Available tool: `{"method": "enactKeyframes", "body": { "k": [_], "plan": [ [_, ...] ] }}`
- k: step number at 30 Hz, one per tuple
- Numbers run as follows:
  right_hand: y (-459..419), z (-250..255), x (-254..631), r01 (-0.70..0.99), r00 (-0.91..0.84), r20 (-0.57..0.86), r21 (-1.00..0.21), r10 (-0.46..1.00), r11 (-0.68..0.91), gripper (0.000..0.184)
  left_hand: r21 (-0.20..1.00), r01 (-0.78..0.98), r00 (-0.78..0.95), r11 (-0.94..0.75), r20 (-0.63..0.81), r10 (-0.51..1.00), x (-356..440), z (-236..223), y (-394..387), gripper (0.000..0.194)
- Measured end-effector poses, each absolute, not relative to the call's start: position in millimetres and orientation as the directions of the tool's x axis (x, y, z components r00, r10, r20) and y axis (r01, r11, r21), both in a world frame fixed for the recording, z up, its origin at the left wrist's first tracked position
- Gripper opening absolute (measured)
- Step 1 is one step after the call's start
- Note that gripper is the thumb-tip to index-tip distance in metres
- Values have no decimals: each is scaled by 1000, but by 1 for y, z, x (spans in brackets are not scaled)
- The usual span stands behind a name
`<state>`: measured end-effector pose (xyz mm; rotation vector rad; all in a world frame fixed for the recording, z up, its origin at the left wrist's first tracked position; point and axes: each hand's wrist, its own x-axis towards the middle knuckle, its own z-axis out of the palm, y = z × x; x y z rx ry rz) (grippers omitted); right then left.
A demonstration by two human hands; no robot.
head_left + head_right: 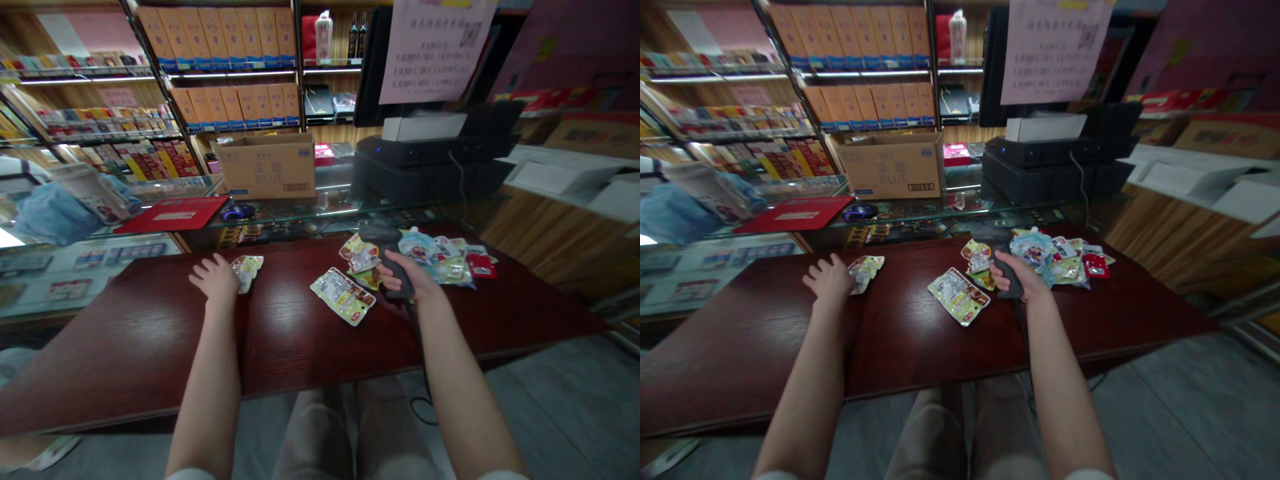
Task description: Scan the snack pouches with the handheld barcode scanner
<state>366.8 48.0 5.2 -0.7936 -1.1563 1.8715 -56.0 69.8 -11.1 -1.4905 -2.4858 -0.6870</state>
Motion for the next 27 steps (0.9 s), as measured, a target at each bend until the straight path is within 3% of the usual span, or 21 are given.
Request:
{"method": "enactKeyframes", "body": {
  "k": [2,4,7,9,12,15,16,19,21,24,27],
  "plan": [
    [47,7,368,-323,-482,-81,-909,872,-263,46,256,923,-368,288,364,855,-43,-7,66,58],
    [46,8,367,-321,-483,-86,-909,871,-267,45,258,951,-240,172,262,935,-28,-7,66,58],
    [45,8,366,-278,-496,-124,-915,859,-292,46,306,929,-227,210,20,974,-16,-15,69,64],
    [43,9,365,-263,-493,-133,-919,860,-294,47,326,905,-274,273,-44,961,-14,-22,70,68],
    [42,9,364,-272,-480,-116,-923,870,-273,47,324,916,-294,235,146,945,-12,-28,67,63],
    [42,10,365,-280,-485,-111,-920,868,-274,49,308,951,-171,28,450,877,8,-30,63,57],
    [42,10,365,-281,-487,-115,-918,866,-280,49,315,947,-107,-59,485,868,19,-31,62,56],
    [43,8,368,-301,-480,-116,-909,870,-288,46,402,826,240,-395,385,891,57,-39,58,63],
    [44,7,369,-307,-481,-113,-907,869,-288,46,454,731,411,-509,302,860,78,-46,56,70],
    [45,4,369,-309,-484,-101,-910,869,-277,47,424,707,547,-566,178,818,91,-48,53,69],
    [46,3,369,-316,-474,-86,-913,876,-260,47,296,781,539,-549,124,833,82,-39,51,62]
  ]
}}
